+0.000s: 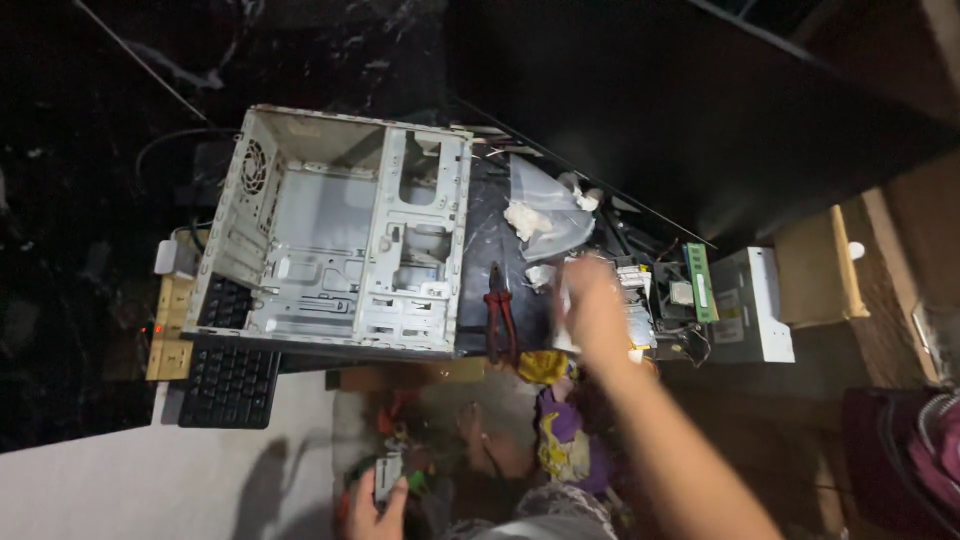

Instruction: Disassembling and repairing a computer's front panel USB and audio module using tools.

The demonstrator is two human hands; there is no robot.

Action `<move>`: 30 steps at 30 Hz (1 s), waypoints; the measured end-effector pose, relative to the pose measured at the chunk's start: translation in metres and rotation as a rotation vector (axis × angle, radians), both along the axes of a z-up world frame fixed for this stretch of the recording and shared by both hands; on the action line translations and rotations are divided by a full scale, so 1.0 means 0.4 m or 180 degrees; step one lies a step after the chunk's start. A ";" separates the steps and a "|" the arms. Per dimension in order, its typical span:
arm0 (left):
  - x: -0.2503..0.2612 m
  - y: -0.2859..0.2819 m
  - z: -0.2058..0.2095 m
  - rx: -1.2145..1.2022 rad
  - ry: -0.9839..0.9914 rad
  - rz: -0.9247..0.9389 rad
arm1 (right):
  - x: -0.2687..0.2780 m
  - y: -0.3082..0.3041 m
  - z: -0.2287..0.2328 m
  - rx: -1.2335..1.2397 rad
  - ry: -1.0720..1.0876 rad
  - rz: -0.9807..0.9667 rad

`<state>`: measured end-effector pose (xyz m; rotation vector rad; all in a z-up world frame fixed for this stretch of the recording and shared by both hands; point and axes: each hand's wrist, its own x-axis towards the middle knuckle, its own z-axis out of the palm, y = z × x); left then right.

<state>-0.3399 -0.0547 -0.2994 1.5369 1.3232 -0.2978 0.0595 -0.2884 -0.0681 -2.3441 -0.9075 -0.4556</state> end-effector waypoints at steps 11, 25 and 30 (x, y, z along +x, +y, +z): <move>0.201 -0.096 0.415 -0.0676 -0.1039 0.0436 | 0.476 -0.010 -0.211 -0.2165 0.2109 -0.1335; 0.320 -0.133 0.568 -0.1757 -0.2332 0.0332 | 0.350 -0.054 0.066 -0.2022 0.2282 -0.0832; 0.341 -0.172 0.558 -0.2154 -0.2291 0.0369 | 0.052 -0.157 0.249 0.2083 0.3936 0.0791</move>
